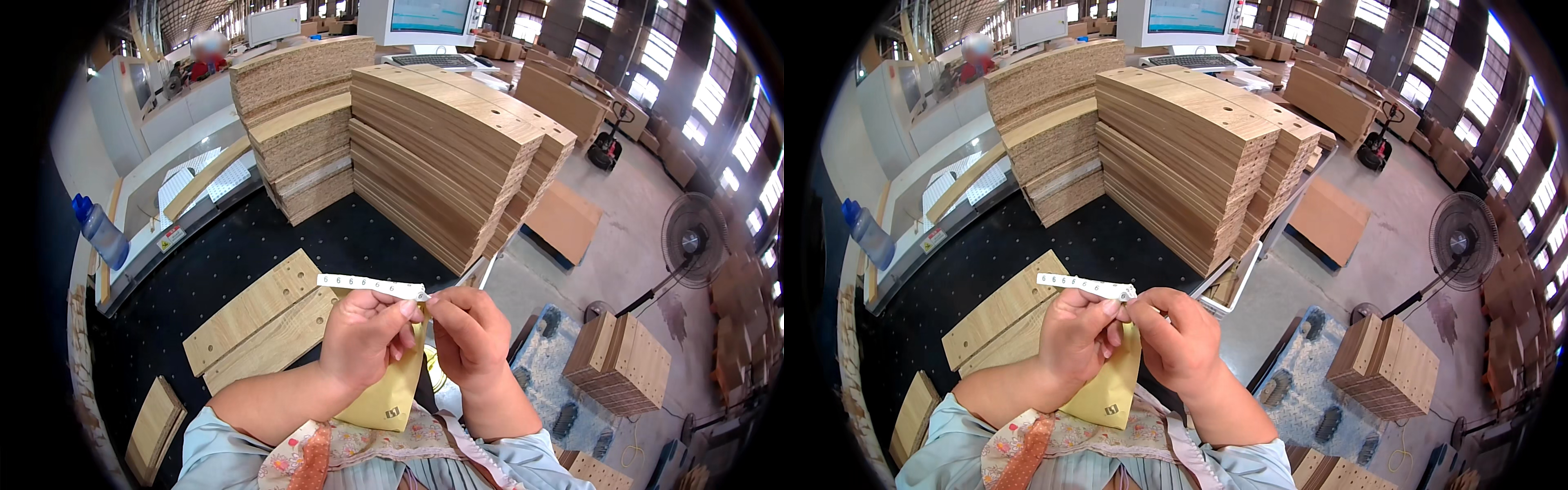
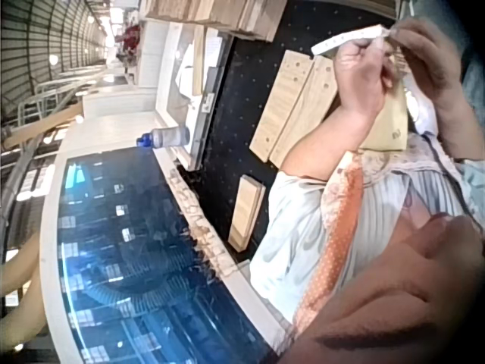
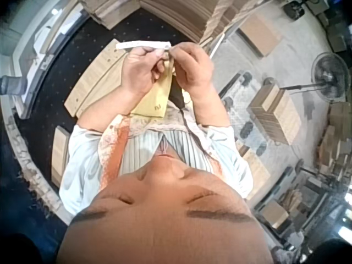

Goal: The person assembles wooden parts by inserting small white plastic pegs into pre-drilled holes on a stack of wooden boards. They handle the boards and pegs by hand, occasionally using a perforated template sheet to guide the placement of the pegs. The person also moves and stacks the wooden boards on the workbench.

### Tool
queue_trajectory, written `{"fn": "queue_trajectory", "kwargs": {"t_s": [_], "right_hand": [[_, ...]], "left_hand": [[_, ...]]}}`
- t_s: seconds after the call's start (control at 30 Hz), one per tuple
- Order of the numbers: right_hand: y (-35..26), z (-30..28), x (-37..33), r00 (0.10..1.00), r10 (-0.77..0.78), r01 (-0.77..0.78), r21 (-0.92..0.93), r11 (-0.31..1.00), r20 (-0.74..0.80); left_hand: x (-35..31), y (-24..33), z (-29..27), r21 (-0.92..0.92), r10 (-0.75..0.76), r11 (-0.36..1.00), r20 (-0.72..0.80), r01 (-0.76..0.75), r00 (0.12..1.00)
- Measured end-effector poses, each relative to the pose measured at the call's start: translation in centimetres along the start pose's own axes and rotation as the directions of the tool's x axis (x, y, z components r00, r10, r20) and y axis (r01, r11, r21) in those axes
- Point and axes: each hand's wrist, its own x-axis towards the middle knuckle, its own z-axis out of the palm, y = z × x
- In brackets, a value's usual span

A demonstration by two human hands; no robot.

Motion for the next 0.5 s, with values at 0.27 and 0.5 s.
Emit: {"fn": "queue_trajectory", "kwargs": {"t_s": [0.27, 0.5], "right_hand": [[-0.34, -0.17, 0.49, 1.000, 0.018, -0.018, 0.001, 1.000, 0.010], [-0.84, -0.62, 0.79, 1.000, 0.024, -0.024, 0.000, 1.000, 0.013]], "left_hand": [[-0.08, -0.48, -0.14, 0.011, 0.072, 0.997, 0.025, -0.072, 0.997], [-0.41, -0.43, -0.27, 0.153, 0.203, 0.963, 0.122, -0.221, 0.971]]}}
